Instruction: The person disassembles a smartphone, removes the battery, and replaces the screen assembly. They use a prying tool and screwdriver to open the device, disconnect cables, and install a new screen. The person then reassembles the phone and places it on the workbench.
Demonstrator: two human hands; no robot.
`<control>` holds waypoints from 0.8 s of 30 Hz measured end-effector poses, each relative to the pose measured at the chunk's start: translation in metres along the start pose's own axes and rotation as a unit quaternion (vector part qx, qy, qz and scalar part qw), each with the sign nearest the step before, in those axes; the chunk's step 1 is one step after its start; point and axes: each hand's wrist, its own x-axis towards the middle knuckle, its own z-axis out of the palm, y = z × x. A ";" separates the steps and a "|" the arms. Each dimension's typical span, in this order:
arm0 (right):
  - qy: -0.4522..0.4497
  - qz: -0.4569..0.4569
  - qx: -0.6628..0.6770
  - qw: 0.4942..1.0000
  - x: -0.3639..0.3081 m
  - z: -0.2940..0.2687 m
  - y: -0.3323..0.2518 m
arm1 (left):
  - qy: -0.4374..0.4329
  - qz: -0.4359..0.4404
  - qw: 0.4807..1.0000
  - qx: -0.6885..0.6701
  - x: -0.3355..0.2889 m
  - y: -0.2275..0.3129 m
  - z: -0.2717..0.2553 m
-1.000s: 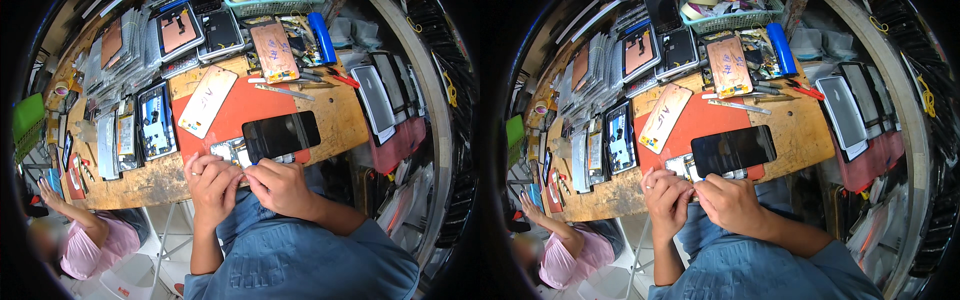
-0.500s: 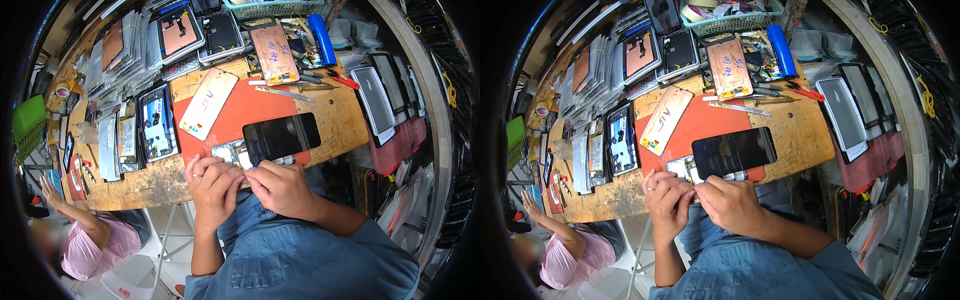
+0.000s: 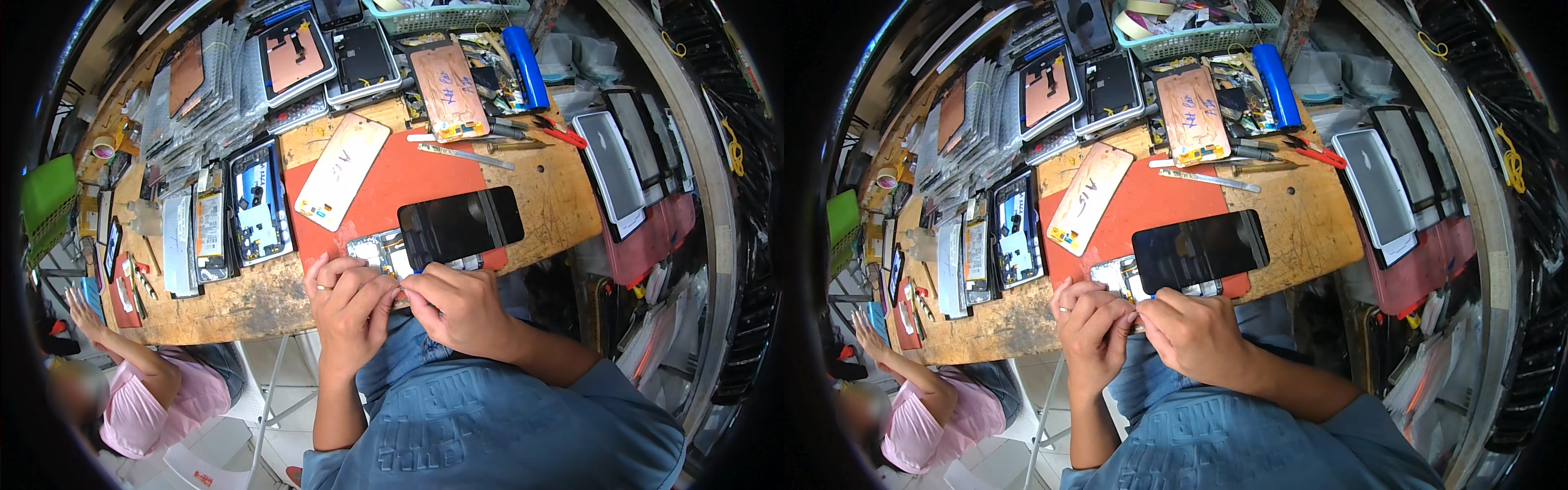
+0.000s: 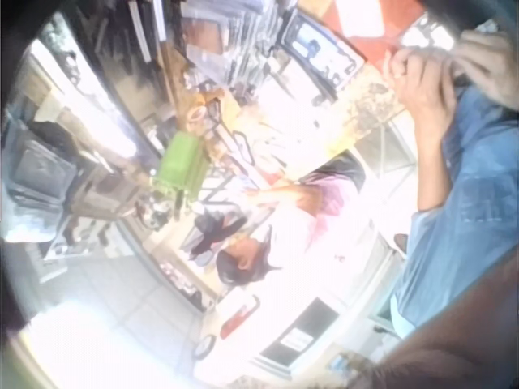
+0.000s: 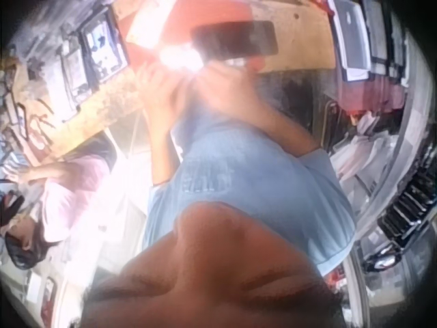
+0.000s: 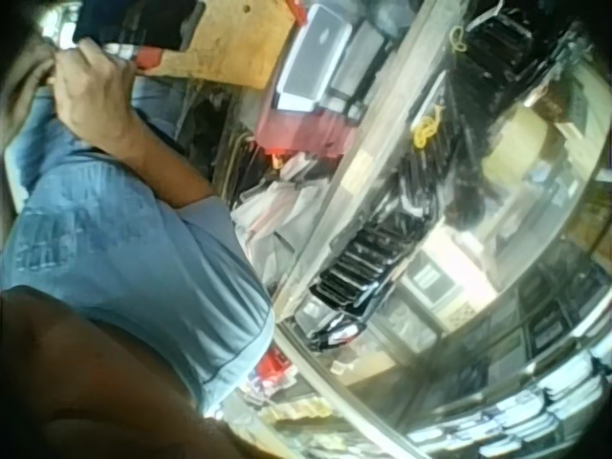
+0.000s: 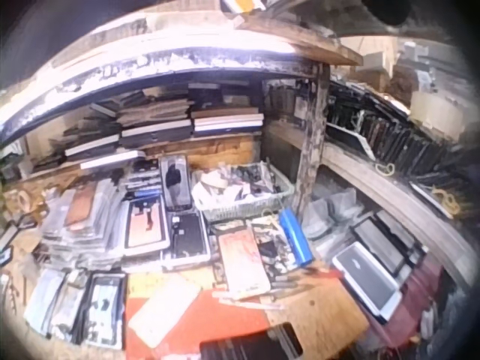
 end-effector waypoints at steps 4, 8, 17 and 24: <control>0.000 -0.004 0.001 1.000 0.002 -0.001 -0.001 | 0.007 -0.003 1.000 -0.007 0.001 0.002 0.000; 0.015 -0.002 0.014 1.000 0.002 0.000 -0.002 | 0.007 -0.004 1.000 -0.006 -0.001 0.001 0.001; -0.001 0.007 0.006 1.000 0.001 -0.001 -0.002 | 0.005 -0.004 1.000 -0.012 0.001 0.002 0.001; -0.001 0.005 0.004 1.000 0.001 0.000 -0.002 | 0.010 -0.002 1.000 -0.010 0.000 0.001 0.001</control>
